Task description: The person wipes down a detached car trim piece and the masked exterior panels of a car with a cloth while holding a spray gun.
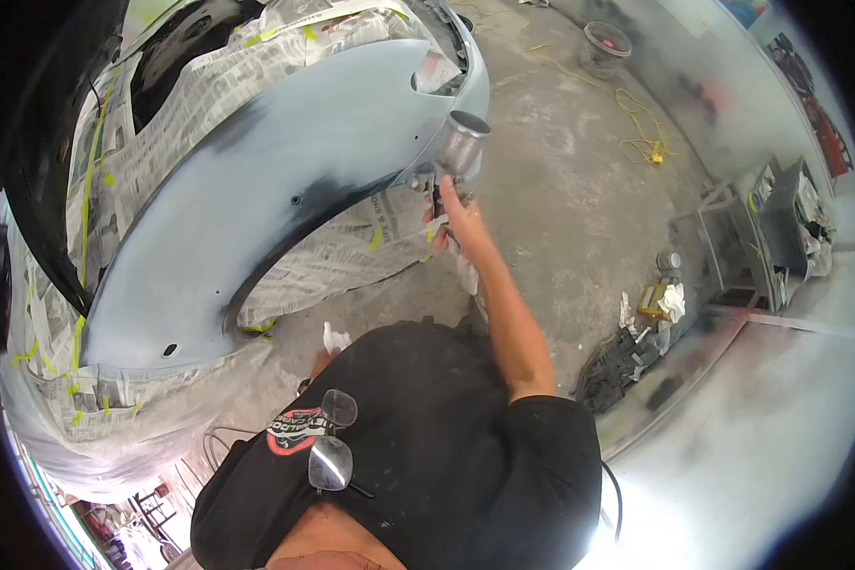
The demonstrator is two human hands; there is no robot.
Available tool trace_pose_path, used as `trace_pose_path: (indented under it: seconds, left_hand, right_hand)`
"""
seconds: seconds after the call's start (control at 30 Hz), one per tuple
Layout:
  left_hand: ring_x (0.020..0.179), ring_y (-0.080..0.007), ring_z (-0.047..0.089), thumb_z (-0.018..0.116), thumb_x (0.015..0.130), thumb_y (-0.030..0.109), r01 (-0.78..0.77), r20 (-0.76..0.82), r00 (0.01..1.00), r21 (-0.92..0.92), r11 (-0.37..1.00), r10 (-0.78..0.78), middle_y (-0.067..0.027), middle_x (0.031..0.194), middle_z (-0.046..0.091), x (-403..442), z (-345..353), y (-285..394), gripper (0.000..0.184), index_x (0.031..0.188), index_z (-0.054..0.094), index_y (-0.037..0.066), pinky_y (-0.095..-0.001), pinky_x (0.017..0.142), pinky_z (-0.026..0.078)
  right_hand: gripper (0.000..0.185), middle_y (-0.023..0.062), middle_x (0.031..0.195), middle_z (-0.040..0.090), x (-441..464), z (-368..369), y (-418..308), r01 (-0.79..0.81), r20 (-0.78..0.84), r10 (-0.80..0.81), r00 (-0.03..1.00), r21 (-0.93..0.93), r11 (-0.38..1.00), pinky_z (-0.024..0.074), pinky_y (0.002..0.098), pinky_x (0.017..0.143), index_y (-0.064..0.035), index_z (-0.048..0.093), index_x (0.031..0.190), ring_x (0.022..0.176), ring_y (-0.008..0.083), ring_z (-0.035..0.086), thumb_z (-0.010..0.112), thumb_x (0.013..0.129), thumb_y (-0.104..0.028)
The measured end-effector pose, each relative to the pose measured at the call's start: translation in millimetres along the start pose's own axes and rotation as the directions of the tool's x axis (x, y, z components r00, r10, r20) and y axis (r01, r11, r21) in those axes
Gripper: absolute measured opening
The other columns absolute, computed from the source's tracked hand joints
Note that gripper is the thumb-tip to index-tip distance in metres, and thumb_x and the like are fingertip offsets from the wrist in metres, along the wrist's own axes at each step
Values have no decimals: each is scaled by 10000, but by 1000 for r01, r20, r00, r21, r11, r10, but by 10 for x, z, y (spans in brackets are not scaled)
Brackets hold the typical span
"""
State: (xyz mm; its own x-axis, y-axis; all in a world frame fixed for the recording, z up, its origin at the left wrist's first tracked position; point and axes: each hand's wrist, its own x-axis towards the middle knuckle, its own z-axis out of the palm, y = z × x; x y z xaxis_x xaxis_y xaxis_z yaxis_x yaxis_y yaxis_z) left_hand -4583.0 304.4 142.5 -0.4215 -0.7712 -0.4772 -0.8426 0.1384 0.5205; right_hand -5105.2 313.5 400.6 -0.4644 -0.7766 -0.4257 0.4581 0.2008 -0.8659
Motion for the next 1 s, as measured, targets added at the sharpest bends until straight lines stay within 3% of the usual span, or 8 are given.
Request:
trace_pose_path:
  seconds: [0.1,0.23,0.27,0.47,0.7,0.8,0.87,1.0]
  left_hand:
    - [942,-495,669,597,968,344,-51,91,995,164,985,36,-288,902,685,-198,214,-311,367,1154,654,33,-566,792,519]
    - [936,-494,668,598,966,341,6,142,989,201,980,-35,-288,889,678,-383,369,-381,359,1158,653,42,-568,792,520]
    - [934,-494,668,599,966,340,11,150,988,204,979,-43,-288,886,677,-414,397,-396,357,1159,652,45,-568,792,520]
    - [925,-492,668,600,964,336,9,155,987,241,970,-48,-288,867,666,-445,552,-401,346,1164,649,58,-571,793,522]
    - [914,-490,667,603,961,330,-136,123,988,413,901,93,-288,845,655,-227,659,-395,334,1171,646,74,-574,794,523]
    - [975,-518,653,595,948,403,77,69,994,123,989,-86,-345,971,664,-197,597,-353,447,1111,675,-6,-579,837,504]
    - [1058,-543,631,571,937,455,167,61,984,-18,986,-165,-388,1092,655,-240,405,-83,580,1055,683,-101,-575,904,486]
    - [1156,-529,599,541,932,455,409,36,911,-206,889,-411,-399,1154,634,-463,150,434,628,1084,660,-142,-567,975,463]
  right_hand:
    - [692,101,892,667,238,-110,-131,70,-59,-67,996,49,996,416,320,401,-7,643,1126,679,195,636,552,969,-675]
    - [710,146,883,668,398,-198,-338,148,-139,-140,980,49,988,413,331,397,20,655,1106,488,217,558,544,975,-669]
    - [697,120,836,682,402,-187,-326,158,-156,-153,976,21,987,418,327,421,-35,667,1088,427,180,508,511,971,-704]
    - [684,115,807,677,22,-2,-1,24,7,-24,1000,0,1000,410,311,411,-33,660,1104,435,173,509,520,976,-690]
    - [656,113,840,684,-268,159,155,-32,51,35,998,-62,998,405,295,409,-21,657,1141,449,164,513,505,1008,-645]
    - [640,108,871,687,-145,177,125,115,-59,-117,991,-44,992,408,294,416,-23,653,1166,453,157,514,496,1020,-626]
    - [622,104,877,687,-153,204,30,110,-18,-111,994,-58,992,411,291,424,-29,653,1175,458,150,515,494,1027,-611]
    - [567,90,899,686,-394,498,-55,50,82,-35,996,-188,981,416,279,441,-28,649,1185,466,138,522,492,1048,-556]
